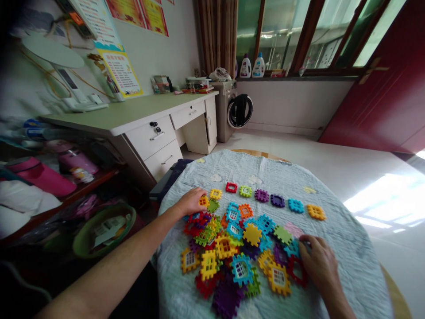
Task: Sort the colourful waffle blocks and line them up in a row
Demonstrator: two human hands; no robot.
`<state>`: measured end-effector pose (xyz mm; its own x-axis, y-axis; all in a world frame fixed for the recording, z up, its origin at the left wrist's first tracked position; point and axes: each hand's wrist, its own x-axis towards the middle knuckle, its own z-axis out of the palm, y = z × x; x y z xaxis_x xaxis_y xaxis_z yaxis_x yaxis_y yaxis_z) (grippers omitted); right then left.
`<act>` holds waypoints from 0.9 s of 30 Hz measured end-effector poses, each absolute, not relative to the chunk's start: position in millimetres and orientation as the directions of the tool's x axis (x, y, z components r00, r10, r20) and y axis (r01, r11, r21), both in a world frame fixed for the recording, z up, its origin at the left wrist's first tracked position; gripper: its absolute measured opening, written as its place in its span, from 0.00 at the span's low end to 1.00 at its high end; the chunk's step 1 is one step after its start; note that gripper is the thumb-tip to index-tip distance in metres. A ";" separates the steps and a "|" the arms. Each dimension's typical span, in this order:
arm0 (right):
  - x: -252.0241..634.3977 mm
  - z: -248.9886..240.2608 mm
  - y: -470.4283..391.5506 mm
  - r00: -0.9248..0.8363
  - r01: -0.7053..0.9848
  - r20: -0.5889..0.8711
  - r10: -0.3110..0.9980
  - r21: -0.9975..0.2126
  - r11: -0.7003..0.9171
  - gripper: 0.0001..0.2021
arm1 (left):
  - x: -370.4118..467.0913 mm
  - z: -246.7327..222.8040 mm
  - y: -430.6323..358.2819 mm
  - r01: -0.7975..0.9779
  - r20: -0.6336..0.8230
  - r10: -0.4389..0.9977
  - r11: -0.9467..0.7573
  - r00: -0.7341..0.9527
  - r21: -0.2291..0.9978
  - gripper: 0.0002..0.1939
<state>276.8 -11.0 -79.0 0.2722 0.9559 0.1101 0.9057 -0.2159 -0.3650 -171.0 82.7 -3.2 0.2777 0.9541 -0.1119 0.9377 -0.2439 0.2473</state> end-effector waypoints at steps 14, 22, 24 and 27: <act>280.9 -87.2 -11.0 0.267 0.897 0.086 0.960 -0.385 -0.215 0.23 | -141.0 -5.7 138.0 0.835 0.014 0.872 -0.473 0.489 0.283 0.28; 277.8 -83.8 -12.1 0.271 0.892 0.119 0.955 -0.404 -0.203 0.21 | -142.5 -19.1 163.5 0.803 -0.183 0.803 -0.491 0.567 0.337 0.25; 277.0 -82.9 -12.4 0.272 0.893 0.124 0.954 -0.402 -0.202 0.21 | -143.2 -17.4 165.5 0.809 -0.201 0.800 -0.489 0.565 0.325 0.23; 276.6 -82.4 -12.5 0.271 0.892 0.127 0.954 -0.406 -0.199 0.21 | -141.9 -15.1 167.4 0.822 -0.187 0.821 -0.465 0.539 0.330 0.18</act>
<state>276.6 -12.5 -82.4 0.2707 0.9543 0.1269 0.8918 -0.1989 -0.4063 -141.9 167.4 -15.1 0.5394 0.8210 -0.1871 0.8218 -0.4648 0.3297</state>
